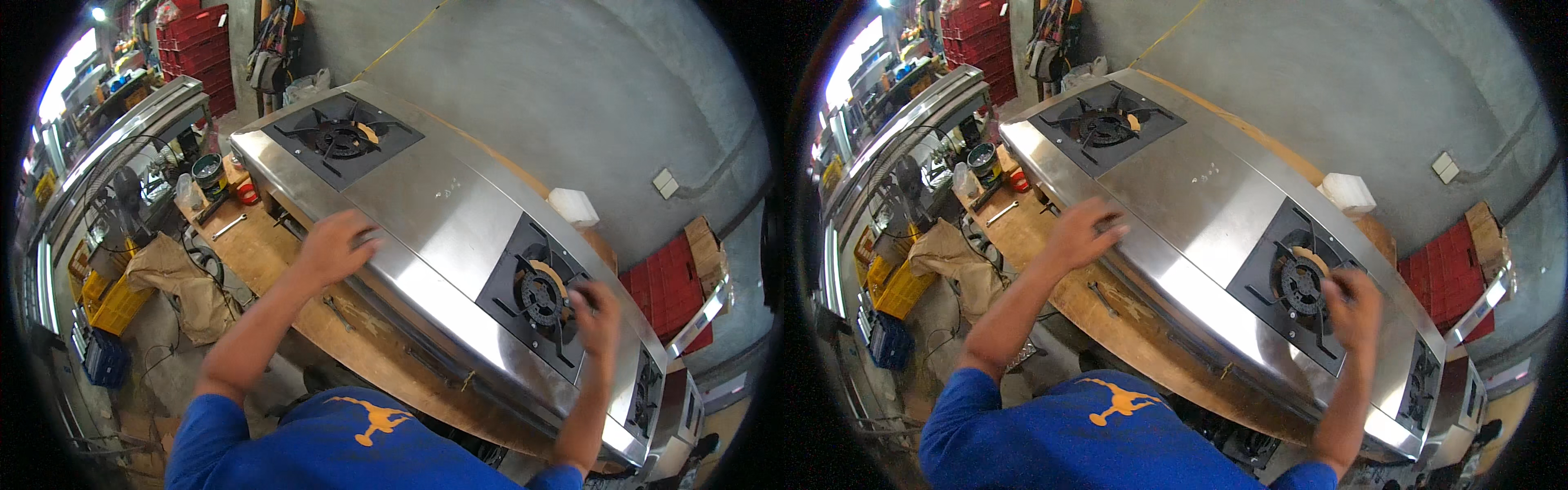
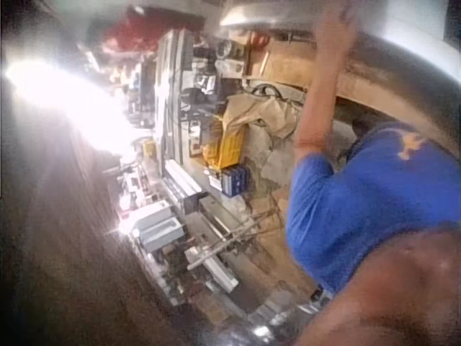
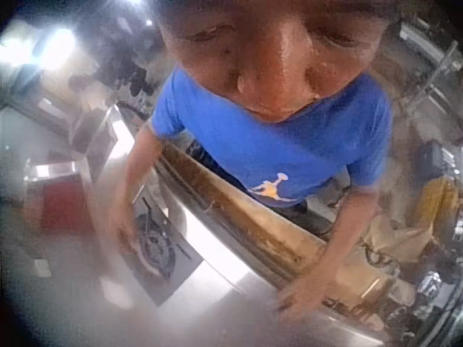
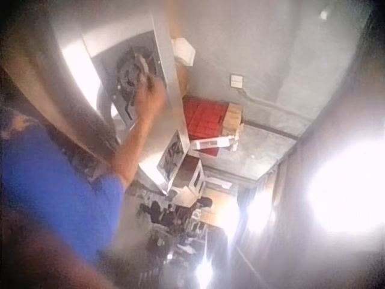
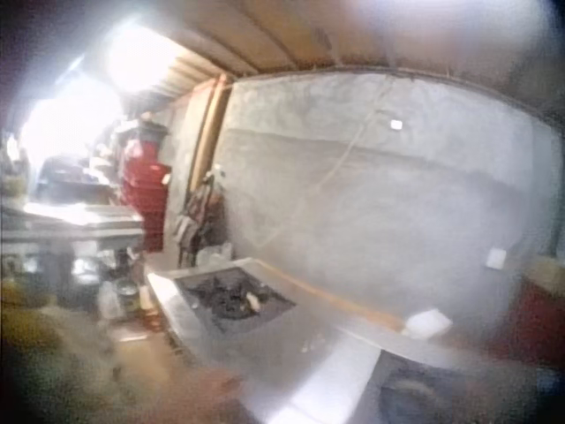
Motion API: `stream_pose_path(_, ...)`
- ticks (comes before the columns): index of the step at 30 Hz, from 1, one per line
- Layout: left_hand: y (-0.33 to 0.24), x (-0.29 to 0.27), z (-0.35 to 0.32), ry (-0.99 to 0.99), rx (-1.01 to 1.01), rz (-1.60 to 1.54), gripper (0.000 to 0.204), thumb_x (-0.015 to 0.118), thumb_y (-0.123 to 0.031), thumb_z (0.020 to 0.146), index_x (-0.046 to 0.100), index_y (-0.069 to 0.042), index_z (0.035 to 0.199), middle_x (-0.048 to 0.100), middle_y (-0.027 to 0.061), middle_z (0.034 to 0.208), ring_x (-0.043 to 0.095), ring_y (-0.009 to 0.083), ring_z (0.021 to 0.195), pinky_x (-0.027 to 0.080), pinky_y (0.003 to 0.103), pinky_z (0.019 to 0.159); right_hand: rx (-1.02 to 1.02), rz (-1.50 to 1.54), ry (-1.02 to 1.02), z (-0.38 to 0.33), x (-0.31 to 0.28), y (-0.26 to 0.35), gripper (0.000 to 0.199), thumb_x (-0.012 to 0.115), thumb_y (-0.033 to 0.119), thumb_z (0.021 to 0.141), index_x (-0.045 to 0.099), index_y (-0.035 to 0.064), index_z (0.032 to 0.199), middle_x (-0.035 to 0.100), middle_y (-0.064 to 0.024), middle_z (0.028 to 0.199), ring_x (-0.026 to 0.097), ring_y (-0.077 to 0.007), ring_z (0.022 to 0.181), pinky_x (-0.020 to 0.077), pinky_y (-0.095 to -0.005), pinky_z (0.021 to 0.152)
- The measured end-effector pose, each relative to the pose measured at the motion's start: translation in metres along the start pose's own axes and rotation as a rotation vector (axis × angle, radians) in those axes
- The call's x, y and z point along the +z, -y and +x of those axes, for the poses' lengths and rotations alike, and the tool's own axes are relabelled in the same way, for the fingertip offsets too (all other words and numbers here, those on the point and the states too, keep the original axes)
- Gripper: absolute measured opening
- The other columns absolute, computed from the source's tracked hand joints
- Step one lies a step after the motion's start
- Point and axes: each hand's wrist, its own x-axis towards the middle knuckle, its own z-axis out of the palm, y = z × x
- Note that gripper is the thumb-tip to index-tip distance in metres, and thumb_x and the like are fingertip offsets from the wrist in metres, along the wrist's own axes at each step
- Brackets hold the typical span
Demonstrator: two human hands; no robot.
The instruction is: The person assembles a stainless steel gas stove on a wooden workbench. They use a cordless drill to secure components, place burner grates and caps, and tighten screws by hand and with the drill.
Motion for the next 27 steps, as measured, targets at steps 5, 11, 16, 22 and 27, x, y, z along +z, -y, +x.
stream_pose_path(5, -0.011, 0.078, 0.127, 0.183, 0.063, 0.139, 0.031, 0.069, -0.033, 0.084, 0.071, -0.005, 0.097, 0.069, 0.0169, 0.096, 0.067, 0.0357, 0.093, 0.053, 0.046, 0.08, -0.171, -0.011, 0.117, 0.054, 0.132, 0.055, 0.02, 0.071, 0.013, 0.084, 0.069, 0.0021, 0.1, 0.066, -0.0135, 0.091, 0.065, -0.0284, 0.079, 0.0508, -0.036, 0.071)
stream_pose_path(11, 0.011, 0.125, 0.162, 0.255, -0.093, 0.155, 0.018, 0.062, -0.011, 0.081, 0.075, -0.003, 0.091, 0.072, 0.0208, 0.097, 0.071, 0.0352, 0.09, 0.057, 0.047, 0.076, -0.183, -0.123, 0.096, 0.061, 0.155, 0.024, 0.02, 0.068, 0.012, 0.084, 0.069, -0.0002, 0.1, 0.066, -0.0186, 0.089, 0.065, -0.034, 0.084, 0.0511, -0.0393, 0.076)
stream_pose_path(16, 0.011, 0.138, 0.168, 0.188, -0.086, 0.134, 0.017, 0.063, -0.008, 0.076, 0.073, 0.004, 0.085, 0.071, 0.0234, 0.089, 0.071, 0.0366, 0.085, 0.057, 0.047, 0.072, -0.102, -0.02, 0.039, 0.063, 0.139, -0.013, 0.017, 0.065, 0.011, 0.088, 0.067, -0.0035, 0.097, 0.066, -0.0167, 0.088, 0.063, -0.0306, 0.081, 0.0494, -0.039, 0.076)
stream_pose_path(22, 0.016, 0.1, 0.161, 0.301, 0.072, 0.075, 0.018, 0.062, -0.011, 0.083, 0.07, 0.003, 0.088, 0.07, 0.024, 0.088, 0.07, 0.037, 0.084, 0.056, 0.047, 0.07, -0.067, -0.109, 0.054, 0.063, 0.145, -0.026, 0.021, 0.062, 0.013, 0.091, 0.065, -0.0066, 0.098, 0.067, -0.0186, 0.09, 0.063, -0.0304, 0.082, 0.0494, -0.0385, 0.078)
stream_pose_path(27, 0.083, -0.01, 0.092, -0.01, -0.043, -0.401, 0.018, 0.062, -0.021, 0.091, 0.064, -0.003, 0.094, 0.067, 0.02, 0.09, 0.066, 0.0386, 0.087, 0.051, 0.047, 0.076, 0.057, -0.191, -0.036, 0.063, 0.147, -0.02, 0.023, 0.061, 0.013, 0.092, 0.064, -0.0081, 0.099, 0.067, -0.0178, 0.089, 0.062, -0.028, 0.082, 0.0497, -0.0371, 0.075)
